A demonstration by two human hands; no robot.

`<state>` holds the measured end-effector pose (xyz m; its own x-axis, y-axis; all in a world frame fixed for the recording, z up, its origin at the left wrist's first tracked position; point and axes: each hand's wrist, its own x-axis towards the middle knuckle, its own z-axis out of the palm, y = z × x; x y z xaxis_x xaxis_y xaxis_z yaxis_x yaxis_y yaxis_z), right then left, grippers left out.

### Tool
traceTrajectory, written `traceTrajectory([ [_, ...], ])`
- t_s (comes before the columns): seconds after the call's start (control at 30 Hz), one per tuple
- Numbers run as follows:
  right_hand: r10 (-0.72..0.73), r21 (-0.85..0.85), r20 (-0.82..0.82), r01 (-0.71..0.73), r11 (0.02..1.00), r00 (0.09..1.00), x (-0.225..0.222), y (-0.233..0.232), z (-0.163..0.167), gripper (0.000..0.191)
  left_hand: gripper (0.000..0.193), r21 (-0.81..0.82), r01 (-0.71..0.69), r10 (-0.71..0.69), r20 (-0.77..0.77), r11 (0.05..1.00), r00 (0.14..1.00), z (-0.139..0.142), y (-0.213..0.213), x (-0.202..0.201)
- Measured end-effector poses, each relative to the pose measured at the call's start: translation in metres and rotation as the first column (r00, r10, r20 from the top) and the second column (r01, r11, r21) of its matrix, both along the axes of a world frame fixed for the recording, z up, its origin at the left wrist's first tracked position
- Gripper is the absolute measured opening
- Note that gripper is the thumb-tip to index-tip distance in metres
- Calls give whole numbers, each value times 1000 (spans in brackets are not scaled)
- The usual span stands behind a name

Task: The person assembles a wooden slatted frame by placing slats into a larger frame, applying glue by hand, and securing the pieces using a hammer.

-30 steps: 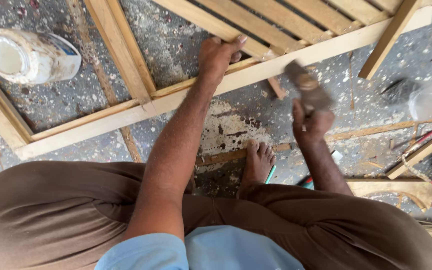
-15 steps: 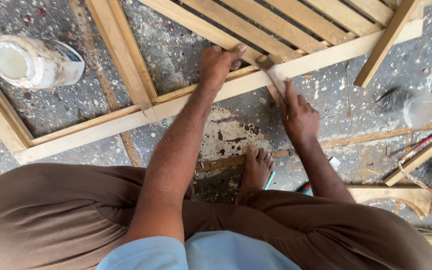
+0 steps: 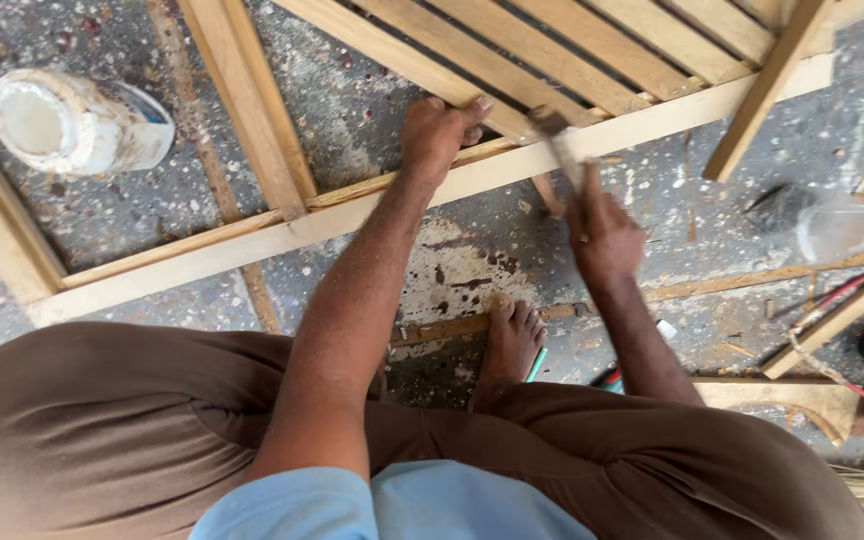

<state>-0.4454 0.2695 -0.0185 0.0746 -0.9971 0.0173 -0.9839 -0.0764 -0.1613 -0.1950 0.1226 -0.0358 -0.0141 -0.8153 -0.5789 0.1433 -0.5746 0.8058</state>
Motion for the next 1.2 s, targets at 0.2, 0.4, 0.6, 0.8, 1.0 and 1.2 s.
traceTrajectory([
  [0.2,240,-526,383,-3,850,892,-4,13,2,42,19,76,6,-6,4,997,1000,2,3,3],
  [0.4,1,-5,12,-1,1000,1000,-1,-5,5,53,17,-19,-16,15,-39,1000,999,10,-2,4],
  [0.6,-177,2,192,180,984,965,7,6,17,29,18,13,63,-64,45,998,997,17,3,8],
  [0.8,-108,-39,237,121,992,965,3,23,18,57,16,-13,-16,16,-25,1000,1000,9,0,8],
  [1.0,-321,312,649,143,939,690,3,125,28,68,34,49,388,-353,533,920,769,-7,2,21],
  [1.2,-848,867,446,97,489,286,12,155,50,66,17,-560,355,120,640,748,759,3,31,-34],
])
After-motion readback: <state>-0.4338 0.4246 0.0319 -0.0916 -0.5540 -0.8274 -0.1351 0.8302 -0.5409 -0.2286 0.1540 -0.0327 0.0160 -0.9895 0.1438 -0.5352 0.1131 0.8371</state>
